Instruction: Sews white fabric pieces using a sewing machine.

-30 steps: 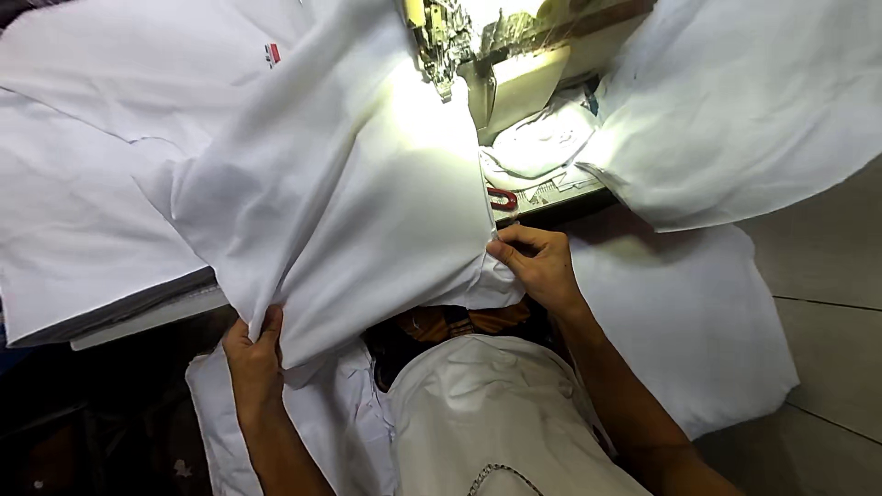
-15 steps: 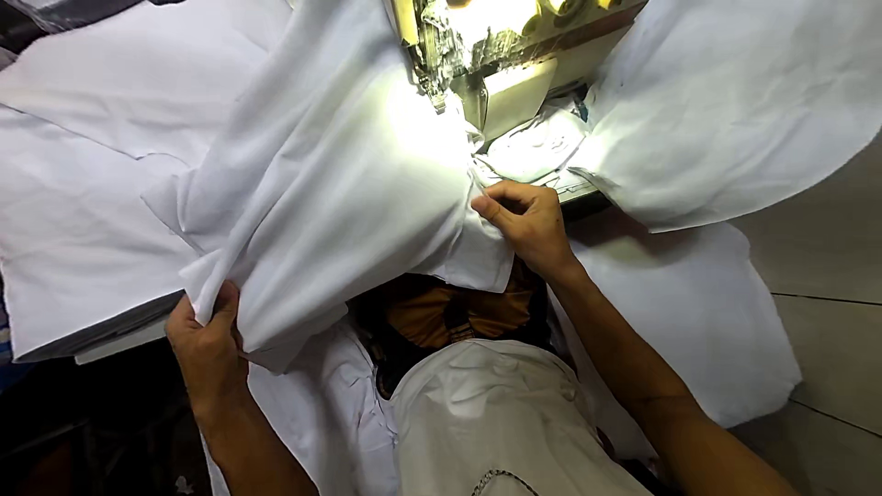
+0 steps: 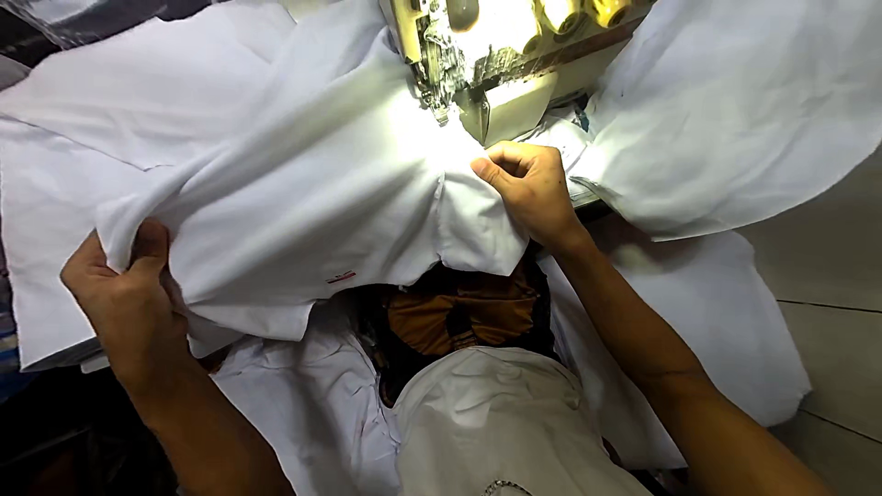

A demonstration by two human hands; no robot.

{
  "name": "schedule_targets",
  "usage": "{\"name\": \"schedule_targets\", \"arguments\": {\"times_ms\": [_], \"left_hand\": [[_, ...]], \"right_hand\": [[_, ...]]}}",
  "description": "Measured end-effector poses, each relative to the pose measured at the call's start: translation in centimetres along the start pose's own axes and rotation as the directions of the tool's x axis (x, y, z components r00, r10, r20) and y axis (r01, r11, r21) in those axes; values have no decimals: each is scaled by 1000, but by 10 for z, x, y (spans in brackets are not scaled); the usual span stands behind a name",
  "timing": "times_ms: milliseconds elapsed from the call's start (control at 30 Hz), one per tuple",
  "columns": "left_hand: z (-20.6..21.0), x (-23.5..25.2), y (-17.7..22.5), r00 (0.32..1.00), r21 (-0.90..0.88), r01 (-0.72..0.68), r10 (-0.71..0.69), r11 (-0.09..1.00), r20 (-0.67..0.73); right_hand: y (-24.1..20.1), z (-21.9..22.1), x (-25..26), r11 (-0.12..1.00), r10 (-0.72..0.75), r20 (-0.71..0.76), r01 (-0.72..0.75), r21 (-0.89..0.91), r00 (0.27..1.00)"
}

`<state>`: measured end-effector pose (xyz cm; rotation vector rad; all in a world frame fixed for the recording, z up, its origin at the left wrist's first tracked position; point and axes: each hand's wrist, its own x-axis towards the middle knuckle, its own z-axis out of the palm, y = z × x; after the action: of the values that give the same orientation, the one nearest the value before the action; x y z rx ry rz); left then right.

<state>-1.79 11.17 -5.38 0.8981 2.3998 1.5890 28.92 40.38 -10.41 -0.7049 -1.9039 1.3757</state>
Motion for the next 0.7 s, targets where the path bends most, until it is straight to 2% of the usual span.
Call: {"name": "schedule_targets", "arguments": {"times_ms": [167,367,400,467,567,600,667,700], "left_hand": [[-15,18,-6,999,120,-42,42,992,3],[-9,74,3,994,207,-108,101,972,41],[-8,82,2,990,238,-141,132,961,55],[-6,89,7,982,409,-188,176,893,66],[-7,67,13,956,629,-261,285,732,66],[-4,47,17,954,660,-229,299,716,8],[26,-5,38,950,534,-207,298,820,-89],[49,-34,42,970,386,-202,239,900,-49]], "right_hand": [[0,-3,12,997,-40,7,41,-64,999],[-5,-7,20,997,-22,43,25,-68,999],[-5,-8,21,998,-18,54,21,-61,998],[-3,-12,23,999,-4,102,7,-35,995],[-2,-22,25,1000,18,198,-16,-15,980],[-2,-26,24,1000,25,229,-20,-24,973],[-4,-34,23,998,51,291,-38,-48,955],[-4,-39,23,997,71,318,-58,-49,946]]}}
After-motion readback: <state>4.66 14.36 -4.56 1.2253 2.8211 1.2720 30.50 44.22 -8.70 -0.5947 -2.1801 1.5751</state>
